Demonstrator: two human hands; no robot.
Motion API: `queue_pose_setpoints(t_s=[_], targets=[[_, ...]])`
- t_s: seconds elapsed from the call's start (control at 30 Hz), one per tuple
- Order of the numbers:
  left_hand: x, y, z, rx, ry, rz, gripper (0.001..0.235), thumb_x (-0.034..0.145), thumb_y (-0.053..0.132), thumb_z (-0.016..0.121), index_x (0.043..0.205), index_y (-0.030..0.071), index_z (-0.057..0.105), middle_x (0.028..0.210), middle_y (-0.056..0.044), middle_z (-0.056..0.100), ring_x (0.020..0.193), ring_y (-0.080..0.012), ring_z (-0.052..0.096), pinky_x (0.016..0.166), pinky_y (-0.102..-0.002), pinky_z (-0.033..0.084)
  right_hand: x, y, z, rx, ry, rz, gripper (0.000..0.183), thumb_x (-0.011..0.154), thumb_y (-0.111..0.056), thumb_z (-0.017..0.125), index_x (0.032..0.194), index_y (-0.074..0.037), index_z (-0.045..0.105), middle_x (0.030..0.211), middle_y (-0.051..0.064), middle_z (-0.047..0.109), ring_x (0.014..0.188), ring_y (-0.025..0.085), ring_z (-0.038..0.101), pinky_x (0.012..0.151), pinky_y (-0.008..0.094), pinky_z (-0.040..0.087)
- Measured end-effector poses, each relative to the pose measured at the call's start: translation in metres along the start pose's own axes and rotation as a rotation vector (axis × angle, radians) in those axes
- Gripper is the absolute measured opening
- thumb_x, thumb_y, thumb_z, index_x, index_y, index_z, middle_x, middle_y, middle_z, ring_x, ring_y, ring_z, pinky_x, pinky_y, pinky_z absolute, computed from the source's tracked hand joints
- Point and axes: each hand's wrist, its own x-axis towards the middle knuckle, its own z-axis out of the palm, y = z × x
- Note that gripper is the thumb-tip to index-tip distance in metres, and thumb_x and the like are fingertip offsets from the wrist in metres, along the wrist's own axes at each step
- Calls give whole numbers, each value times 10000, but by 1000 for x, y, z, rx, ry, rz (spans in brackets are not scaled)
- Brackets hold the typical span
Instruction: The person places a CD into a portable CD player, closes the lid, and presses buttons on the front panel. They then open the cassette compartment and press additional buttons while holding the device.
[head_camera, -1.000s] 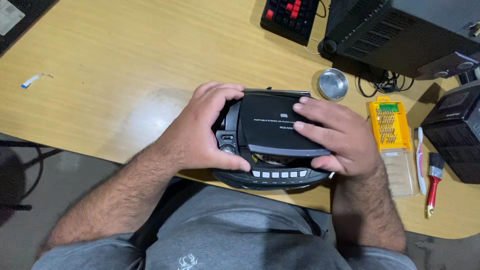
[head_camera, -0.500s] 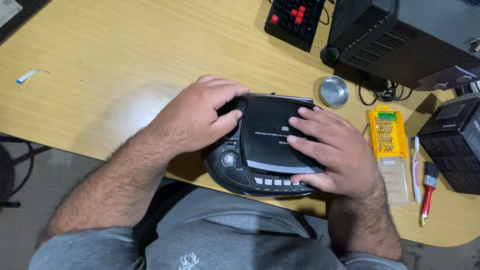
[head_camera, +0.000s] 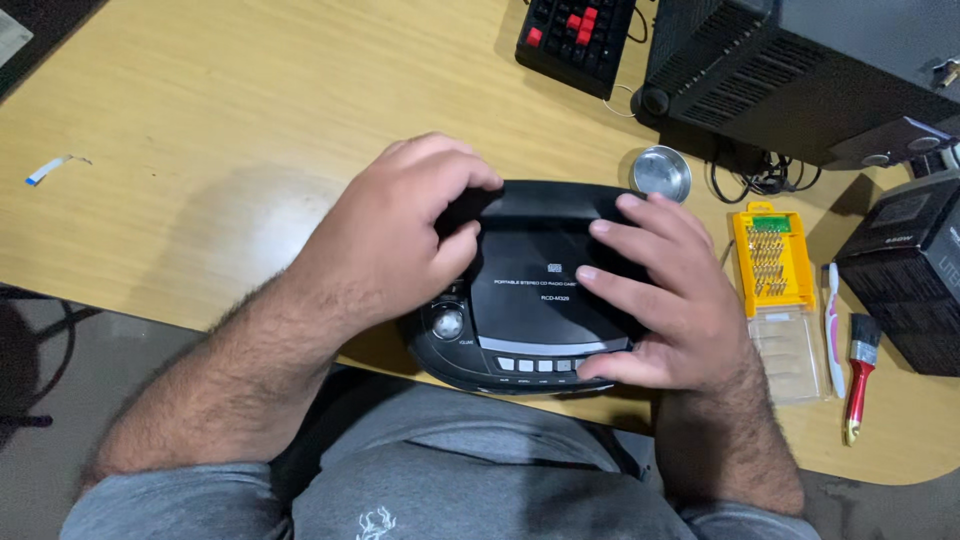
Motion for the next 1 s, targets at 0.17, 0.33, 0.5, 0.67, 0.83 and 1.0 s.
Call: queue_pose_setpoints(t_s=[0.17, 0.33, 0.5, 0.67, 0.83, 1.0], targets=[[-12, 11, -5, -95, 13, 140, 325, 851, 73, 670, 1172, 28, 664, 1133, -122, 703, 1077, -303, 641, 976, -452, 502, -18, 8, -5, 27, 152, 2, 754, 866, -658, 710, 1366, -107, 588, 1460, 226, 539, 1427, 464, 492, 1251, 637, 398], [-9, -20, -7, -245, 65, 197, 257, 912, 122, 647, 1158, 53, 683, 1045, -99, 753, 912, -198, 704, 841, -354, 584, -17, 14, -11, 308, 372, 149, 636, 992, -535, 533, 1313, 13, 567, 1295, 267, 638, 1252, 428, 659, 1172, 575, 572], [30, -74, -7, -333, -291, -85, 170, 940, 103, 631, 1029, 121, 774, 996, 1, 767, 945, -110, 712, 878, -283, 548, -5, 31, -19, 468, -48, 401, 668, 1008, -499, 328, 1324, 27, 594, 1384, 211, 629, 1355, 353, 583, 1204, 500, 450], [53, -72, 0, -185, -477, -231, 100, 868, 288, 784, 923, 218, 830, 937, 80, 696, 819, -58, 663, 779, -242, 517, -17, 45, 0, 544, -37, 340, 868, 743, -662, 673, 1337, -40, 565, 1411, 206, 617, 1353, 353, 610, 1209, 500, 475], [55, -90, 10, -323, -419, -26, 96, 853, 286, 814, 857, 191, 824, 873, -45, 660, 813, -211, 612, 739, -347, 515, -17, 45, 13, 589, 135, 406, 774, 596, -410, 932, 1130, 80, 658, 1269, 303, 670, 1184, 414, 671, 1096, 513, 465], [50, -87, 22, -615, -376, -210, 163, 735, 214, 875, 880, 159, 824, 976, -20, 702, 887, -112, 603, 725, -226, 518, -13, 39, 15, 601, 185, 443, 385, 790, -169, 815, 1014, 92, 642, 1220, 314, 687, 1136, 418, 692, 1044, 498, 487]])
